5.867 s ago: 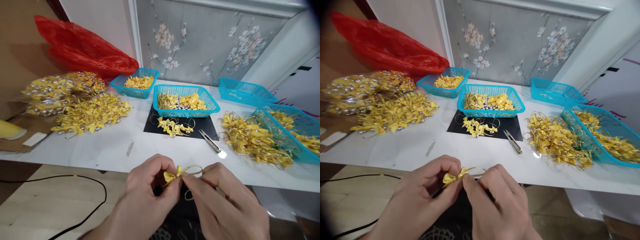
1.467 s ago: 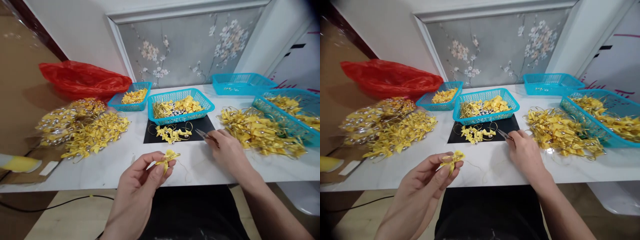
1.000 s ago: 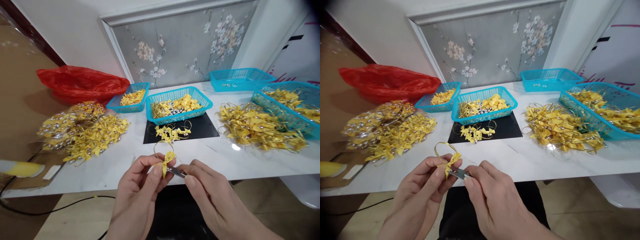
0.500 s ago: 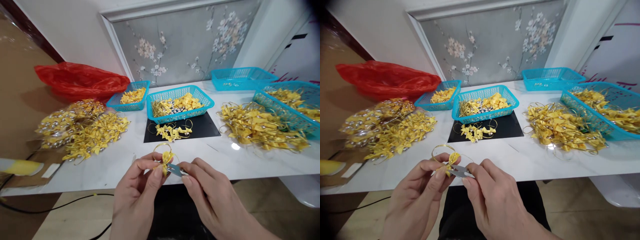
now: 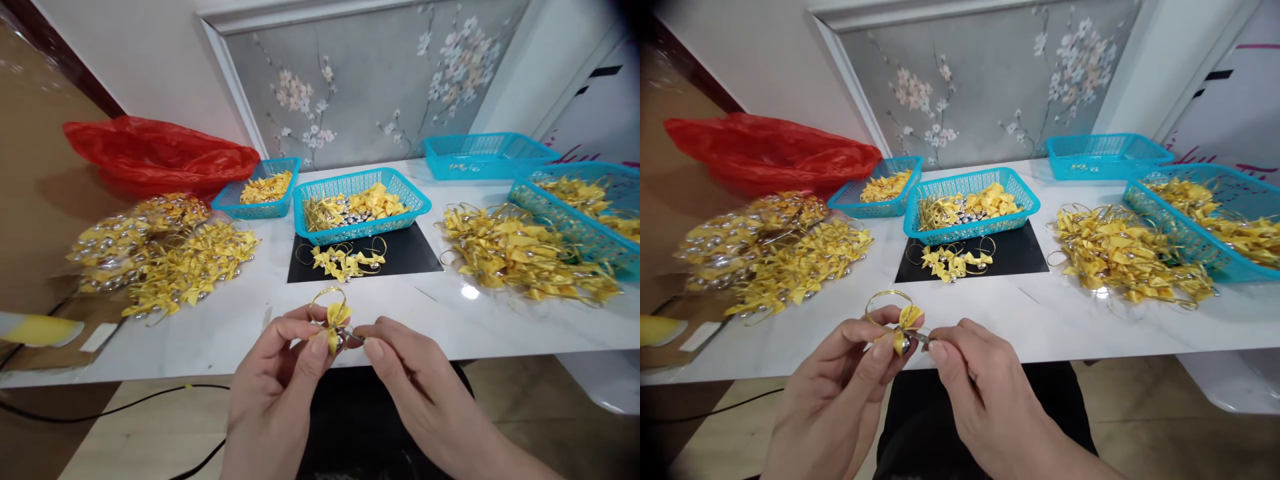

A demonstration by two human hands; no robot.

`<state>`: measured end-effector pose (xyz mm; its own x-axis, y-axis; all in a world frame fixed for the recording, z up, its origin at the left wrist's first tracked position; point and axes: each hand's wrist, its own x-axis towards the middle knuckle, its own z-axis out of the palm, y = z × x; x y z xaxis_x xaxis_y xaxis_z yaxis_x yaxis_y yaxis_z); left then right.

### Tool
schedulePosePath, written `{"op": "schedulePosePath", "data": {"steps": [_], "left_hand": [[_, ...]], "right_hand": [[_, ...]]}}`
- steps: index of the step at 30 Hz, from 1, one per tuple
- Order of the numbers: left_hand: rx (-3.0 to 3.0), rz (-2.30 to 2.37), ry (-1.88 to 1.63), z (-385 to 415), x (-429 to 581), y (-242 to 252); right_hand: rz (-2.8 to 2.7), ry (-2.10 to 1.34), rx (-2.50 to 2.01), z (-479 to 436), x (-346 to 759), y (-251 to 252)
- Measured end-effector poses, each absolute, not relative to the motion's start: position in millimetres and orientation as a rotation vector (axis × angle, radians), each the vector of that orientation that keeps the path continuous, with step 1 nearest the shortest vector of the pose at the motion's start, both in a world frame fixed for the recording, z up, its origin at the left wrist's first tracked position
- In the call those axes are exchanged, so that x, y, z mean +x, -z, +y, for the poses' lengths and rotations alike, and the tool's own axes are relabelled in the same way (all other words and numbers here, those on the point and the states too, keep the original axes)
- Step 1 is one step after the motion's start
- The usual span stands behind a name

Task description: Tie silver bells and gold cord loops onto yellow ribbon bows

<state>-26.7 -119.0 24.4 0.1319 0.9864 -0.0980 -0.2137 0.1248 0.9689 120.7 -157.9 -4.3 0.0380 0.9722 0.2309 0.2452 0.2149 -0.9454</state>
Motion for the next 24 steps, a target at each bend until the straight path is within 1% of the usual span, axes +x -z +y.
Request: {"op": "schedulePosePath", "data": {"steps": [7,15,24], "left_hand": [[1.036,1.027,-1.135,-117.4,-27.0,-21.8],[1.086,0.917,-1.124,-112.0,-33.7,-5.0],[1.101,0.933,-1.117,-112.0,-32.3,-6.9]], "right_hand": [[-1.355,-0.979,-1.233,-155.9,118.9,6.3],[-1.370,-1.015,-1.243,-152.9,120.1,11.5],[-1.339,-1.028,-1.235,-152.4,120.8,10.7]]}}
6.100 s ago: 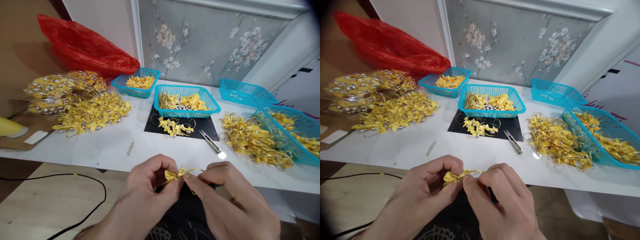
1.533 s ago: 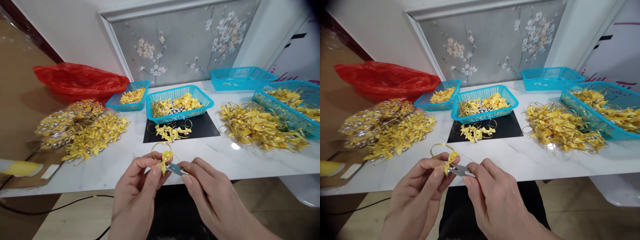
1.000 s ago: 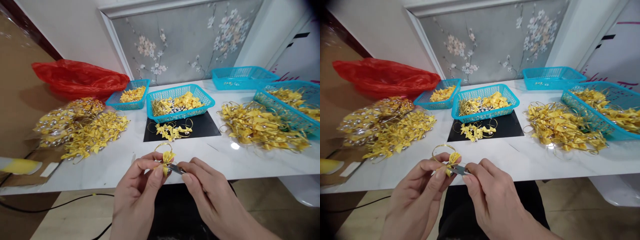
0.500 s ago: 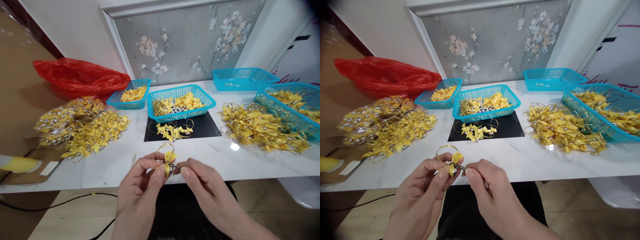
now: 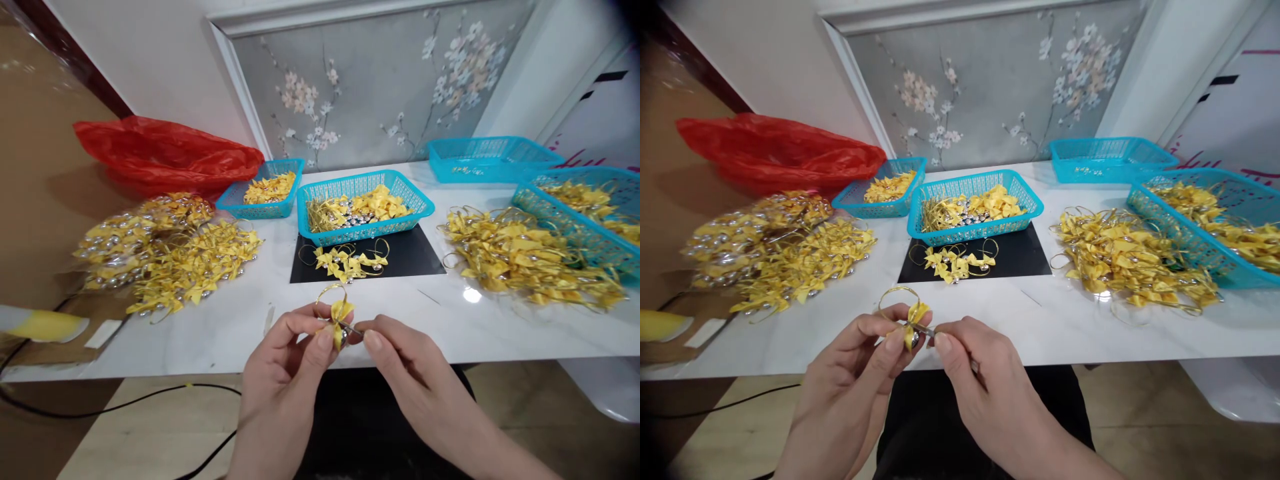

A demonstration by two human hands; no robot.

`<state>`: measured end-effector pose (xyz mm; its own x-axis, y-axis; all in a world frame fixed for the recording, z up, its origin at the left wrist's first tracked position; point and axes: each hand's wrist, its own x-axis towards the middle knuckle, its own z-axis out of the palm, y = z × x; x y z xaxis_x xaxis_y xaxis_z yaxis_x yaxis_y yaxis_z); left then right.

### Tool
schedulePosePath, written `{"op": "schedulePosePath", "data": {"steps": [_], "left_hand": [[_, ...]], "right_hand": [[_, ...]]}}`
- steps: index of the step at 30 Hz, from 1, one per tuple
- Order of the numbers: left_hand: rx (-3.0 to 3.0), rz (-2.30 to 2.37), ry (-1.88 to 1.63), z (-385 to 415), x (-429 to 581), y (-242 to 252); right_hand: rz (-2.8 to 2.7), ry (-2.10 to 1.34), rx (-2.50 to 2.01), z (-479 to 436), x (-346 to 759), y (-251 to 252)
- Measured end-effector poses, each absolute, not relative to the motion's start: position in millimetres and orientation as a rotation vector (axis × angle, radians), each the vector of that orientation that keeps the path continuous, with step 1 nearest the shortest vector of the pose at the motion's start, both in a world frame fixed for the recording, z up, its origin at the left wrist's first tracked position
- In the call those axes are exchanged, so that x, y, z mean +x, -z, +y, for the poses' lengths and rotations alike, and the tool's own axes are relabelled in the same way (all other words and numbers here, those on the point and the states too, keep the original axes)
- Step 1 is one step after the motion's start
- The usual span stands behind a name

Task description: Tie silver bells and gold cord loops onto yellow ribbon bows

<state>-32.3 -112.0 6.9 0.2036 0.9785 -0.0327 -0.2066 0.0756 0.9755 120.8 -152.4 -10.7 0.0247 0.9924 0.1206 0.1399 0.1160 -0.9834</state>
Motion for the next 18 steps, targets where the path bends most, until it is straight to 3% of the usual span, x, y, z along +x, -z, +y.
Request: {"op": "schedulePosePath", "data": {"steps": [7,10,13,16,18], "left_hand": [[1.044,0.934,-1.081,-111.4,-30.5,-6.8],[0.954,0.918,-1.092,-109.4,-27.8,-11.9],[0.786,0.912,-1.027,-104.9,-27.4,-17.2],[0.558,0.944,-0.945,-99.6,-29.0,-18.7],[0.438,0.977,-0.907,-97.5,-29.8,-17.4]], "right_hand": [[-1.280,-1.114,-1.192,-150.6,118.8,7.2],[-1.317,-0.999,-1.245,-149.0,127.2,6.1],[-1.403,-0.584,-1.483,-143.4,154.1,16.4],[-1.433,0.057,-1.831,-133.1,192.4,39.9],[-1.513,0.190,-1.990,-125.8,213.5,55.4]]}}
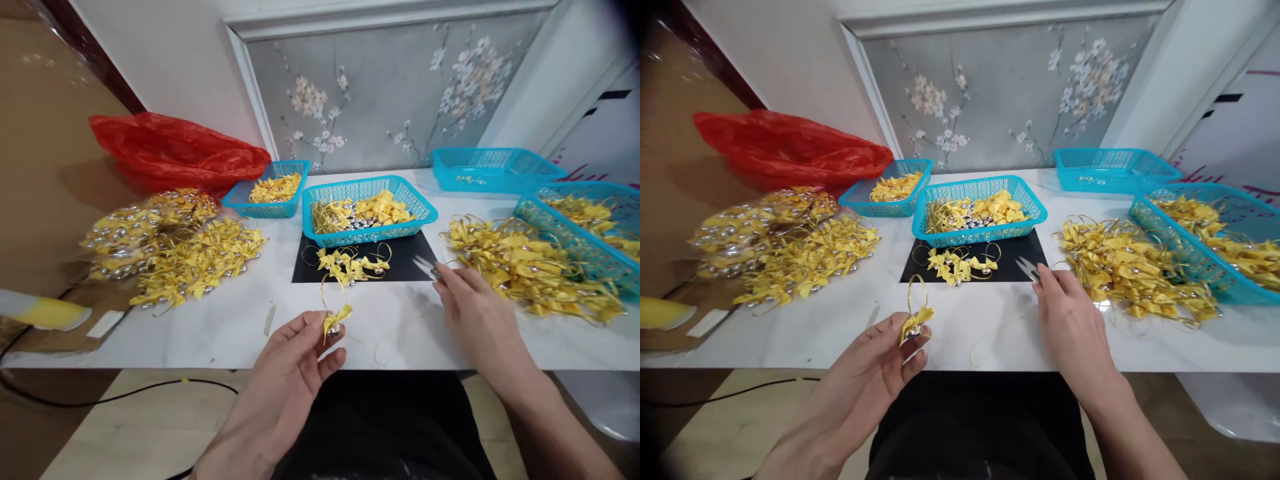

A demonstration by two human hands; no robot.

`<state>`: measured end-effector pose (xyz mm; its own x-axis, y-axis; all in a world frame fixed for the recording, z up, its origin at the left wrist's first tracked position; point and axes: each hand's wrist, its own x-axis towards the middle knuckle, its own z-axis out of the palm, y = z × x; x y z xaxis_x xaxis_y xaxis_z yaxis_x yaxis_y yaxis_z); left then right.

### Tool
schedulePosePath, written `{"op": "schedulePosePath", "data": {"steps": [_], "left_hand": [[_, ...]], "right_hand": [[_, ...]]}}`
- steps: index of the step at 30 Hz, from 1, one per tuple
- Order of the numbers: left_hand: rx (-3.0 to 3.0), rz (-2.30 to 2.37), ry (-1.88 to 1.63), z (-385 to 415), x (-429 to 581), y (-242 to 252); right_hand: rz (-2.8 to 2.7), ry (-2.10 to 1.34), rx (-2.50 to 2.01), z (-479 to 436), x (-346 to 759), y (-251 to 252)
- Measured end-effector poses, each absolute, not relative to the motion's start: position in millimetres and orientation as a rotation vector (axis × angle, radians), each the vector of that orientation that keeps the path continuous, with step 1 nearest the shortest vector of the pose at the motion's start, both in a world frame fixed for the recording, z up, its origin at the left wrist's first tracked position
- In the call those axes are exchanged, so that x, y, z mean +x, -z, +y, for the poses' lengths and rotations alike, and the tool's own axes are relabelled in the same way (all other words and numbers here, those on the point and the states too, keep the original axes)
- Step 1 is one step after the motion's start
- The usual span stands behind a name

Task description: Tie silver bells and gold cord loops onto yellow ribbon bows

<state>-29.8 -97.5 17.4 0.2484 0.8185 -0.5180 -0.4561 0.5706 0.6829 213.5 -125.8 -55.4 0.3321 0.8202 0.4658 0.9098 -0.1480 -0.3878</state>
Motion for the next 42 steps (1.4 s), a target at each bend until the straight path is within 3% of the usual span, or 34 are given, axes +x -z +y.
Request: {"op": "schedulePosePath", "data": {"steps": [7,11,14,21,25,32,42], "left_hand": [[0.413,0.957,-0.843,-98.6,-25.1,-12.2],[0.606,0.899,-0.886,-97.7,-22.4,-12.0],[0.747,0.920,-0.977,-97.9,-23.3,-12.6],[1.098,1.023,-1.240,-97.6,-33.9,-9.1],[1.645,1.096,-1.304,-96.3,-41.1,-12.9],[2.280,0.913,-1.289,-94.6,-46.5,-25.4],[2.268,0.850,-1.323,-99.6,-43.9,-12.8]], "right_hand": [[-1.618,0.096,-1.773,-127.5,194.5,38.1],[-1.573,-0.680,-1.432,-134.5,150.8,10.4],[-1.597,-0.997,-1.341,-130.6,137.3,7.5],[-1.623,-0.581,-1.524,-111.6,173.8,26.1],[-1.649,-0.380,-1.575,-115.1,185.0,20.0],[-1.590,-0.691,-1.286,-136.1,160.9,-20.3],[-1.608,-0.644,-1.248,-129.7,137.5,-23.1]]}}
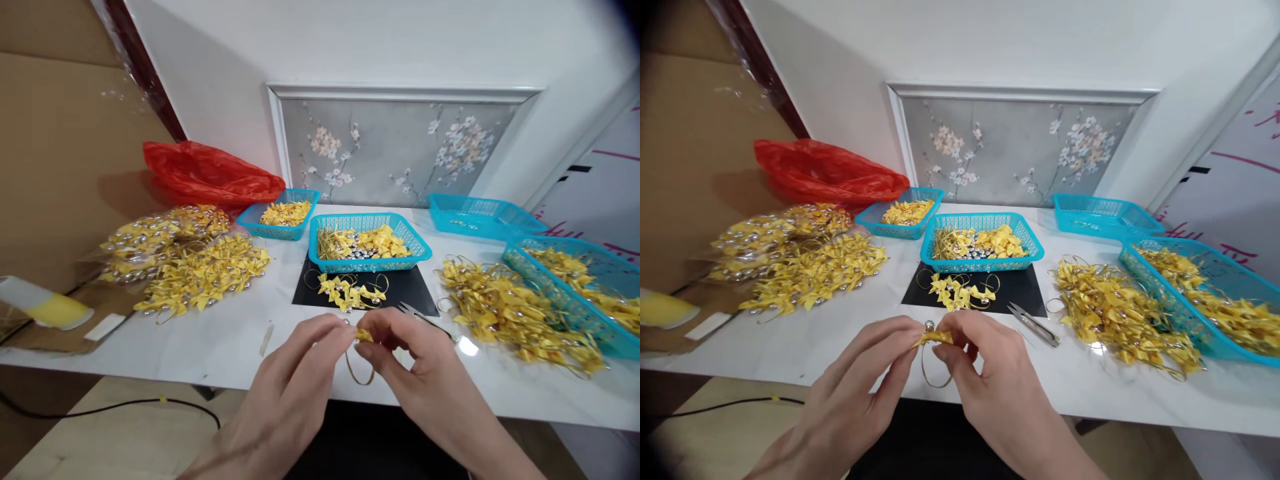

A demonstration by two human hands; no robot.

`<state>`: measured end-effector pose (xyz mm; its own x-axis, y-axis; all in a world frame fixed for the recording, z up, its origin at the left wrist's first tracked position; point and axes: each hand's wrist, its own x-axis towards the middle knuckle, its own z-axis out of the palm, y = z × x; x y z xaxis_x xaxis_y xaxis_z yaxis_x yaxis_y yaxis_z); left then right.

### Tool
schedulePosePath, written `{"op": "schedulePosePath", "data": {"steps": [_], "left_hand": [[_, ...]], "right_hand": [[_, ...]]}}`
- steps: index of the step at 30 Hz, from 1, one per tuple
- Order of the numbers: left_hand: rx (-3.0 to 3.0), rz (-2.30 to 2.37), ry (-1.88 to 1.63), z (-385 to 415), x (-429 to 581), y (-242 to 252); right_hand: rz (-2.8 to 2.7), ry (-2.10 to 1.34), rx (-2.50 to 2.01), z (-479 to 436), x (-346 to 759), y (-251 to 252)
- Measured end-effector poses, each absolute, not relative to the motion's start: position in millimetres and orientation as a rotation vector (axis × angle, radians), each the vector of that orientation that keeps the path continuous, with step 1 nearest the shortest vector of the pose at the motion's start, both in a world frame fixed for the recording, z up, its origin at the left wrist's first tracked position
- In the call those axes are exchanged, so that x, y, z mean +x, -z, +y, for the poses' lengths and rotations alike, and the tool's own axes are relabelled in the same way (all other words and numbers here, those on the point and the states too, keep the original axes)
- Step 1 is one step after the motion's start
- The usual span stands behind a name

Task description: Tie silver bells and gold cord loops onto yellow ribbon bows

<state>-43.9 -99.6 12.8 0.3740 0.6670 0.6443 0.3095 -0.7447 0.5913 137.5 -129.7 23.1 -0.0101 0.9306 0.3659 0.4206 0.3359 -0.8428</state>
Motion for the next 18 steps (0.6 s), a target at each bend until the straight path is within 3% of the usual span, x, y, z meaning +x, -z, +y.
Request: {"op": "schedulePosePath", "data": {"steps": [7,11,14,18], "left_hand": [[1.649,0.999,-1.217,-106.4,-38.0,-27.9],[1.700,0.969,-1.088,-102.1,-37.0,-37.1],[1.841,0.972,-1.109,-98.6,-37.0,-36.3],[1.923,0.917,-1.184,-98.3,-36.1,-30.3]], "right_hand": [[-1.540,-0.351,-1.140,-132.1,133.2,-13.3],[-1.551,-0.267,-1.104,-134.7,131.5,-11.8],[-1.505,-0.439,-1.075,-137.5,130.4,-10.9],[-1.202,-1.012,-1.053,-138.2,128.2,-10.1]]}}
